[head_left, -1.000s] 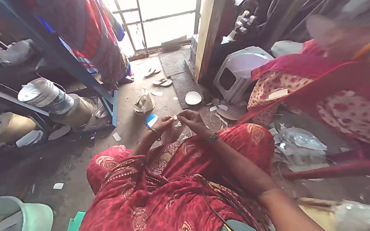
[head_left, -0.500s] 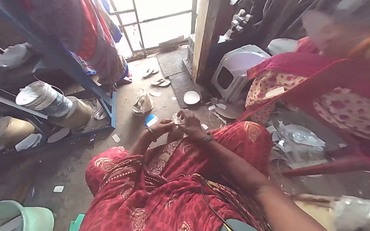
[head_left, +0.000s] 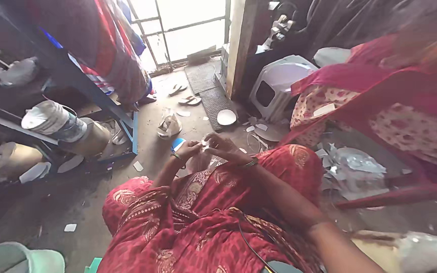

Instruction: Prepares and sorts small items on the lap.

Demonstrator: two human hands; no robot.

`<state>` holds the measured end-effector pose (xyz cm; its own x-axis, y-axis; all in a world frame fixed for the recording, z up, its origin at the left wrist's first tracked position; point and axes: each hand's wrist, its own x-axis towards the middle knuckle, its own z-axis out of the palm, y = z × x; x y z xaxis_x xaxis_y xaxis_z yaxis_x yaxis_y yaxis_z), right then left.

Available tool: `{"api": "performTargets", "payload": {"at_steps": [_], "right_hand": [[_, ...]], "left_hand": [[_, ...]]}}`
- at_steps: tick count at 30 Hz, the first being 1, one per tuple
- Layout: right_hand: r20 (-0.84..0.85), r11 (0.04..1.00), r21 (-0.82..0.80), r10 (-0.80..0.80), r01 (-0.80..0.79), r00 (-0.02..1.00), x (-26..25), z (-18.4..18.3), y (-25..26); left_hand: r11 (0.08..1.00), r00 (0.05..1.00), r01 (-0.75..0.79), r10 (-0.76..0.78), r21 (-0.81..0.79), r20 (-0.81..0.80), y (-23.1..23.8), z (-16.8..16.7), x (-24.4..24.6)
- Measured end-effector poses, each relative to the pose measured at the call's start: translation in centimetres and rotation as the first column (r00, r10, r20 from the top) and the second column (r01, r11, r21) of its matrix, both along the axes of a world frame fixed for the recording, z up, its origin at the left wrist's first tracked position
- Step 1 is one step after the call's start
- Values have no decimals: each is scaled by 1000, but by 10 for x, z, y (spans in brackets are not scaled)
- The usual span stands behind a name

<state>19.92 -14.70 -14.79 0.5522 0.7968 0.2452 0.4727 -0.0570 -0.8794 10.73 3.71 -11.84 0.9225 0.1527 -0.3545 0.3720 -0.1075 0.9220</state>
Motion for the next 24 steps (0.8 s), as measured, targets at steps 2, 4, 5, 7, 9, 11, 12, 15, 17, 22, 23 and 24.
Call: {"api": "performTargets", "payload": {"at_steps": [2, 4, 5, 7, 9, 11, 12, 15, 17, 22, 23, 24], "right_hand": [[23, 997, 72, -34, 33, 999, -1, -8, 4], [96, 991, 120, -76, 64, 992, -3, -9, 7], [133, 990, 126, -84, 68, 988, -4, -7, 7], [194, 990, 135, -72, 46, 978, -6, -4, 6], [222, 985, 172, -51, 12, 974, -8, -1, 4], [217, 979, 204, -66, 21, 974, -8, -1, 4], [211, 977, 213, -69, 23, 975, -6, -3, 5], [188, 977, 211, -54, 14, 981, -2, -5, 6], [206, 965, 263, -74, 17, 976, 2, -11, 7], [-199, 960, 265, -39, 92, 979, 2, -14, 3], [-231, 960, 261, -40, 102, 972, 1, -12, 2], [-245, 961, 258, -38, 103, 969, 1, -11, 2]], "left_hand": [[1000, 1000, 9, -9, 8, 9, -1, 1, 0], [1000, 1000, 6, -6, 18, 1, -3, 2, -1], [1000, 1000, 6, -6, 8, -6, -4, 2, -2], [999, 1000, -15, 14, -44, -21, -8, 0, -3], [990, 998, -55, 52, -131, -26, -11, -3, -2], [987, 997, -72, 69, -146, -22, -12, -2, -1], [989, 998, -62, 61, -134, -15, -12, -1, -1], [992, 1000, -16, 16, -126, -1, -8, 1, 0], [988, 999, 46, -46, -150, 6, -6, 1, -2], [981, 987, 156, -151, -116, 51, 7, 4, -4], [983, 985, 169, -165, -75, 56, 10, 5, -4], [984, 983, 175, -174, -19, 54, 11, 7, -3]]}}
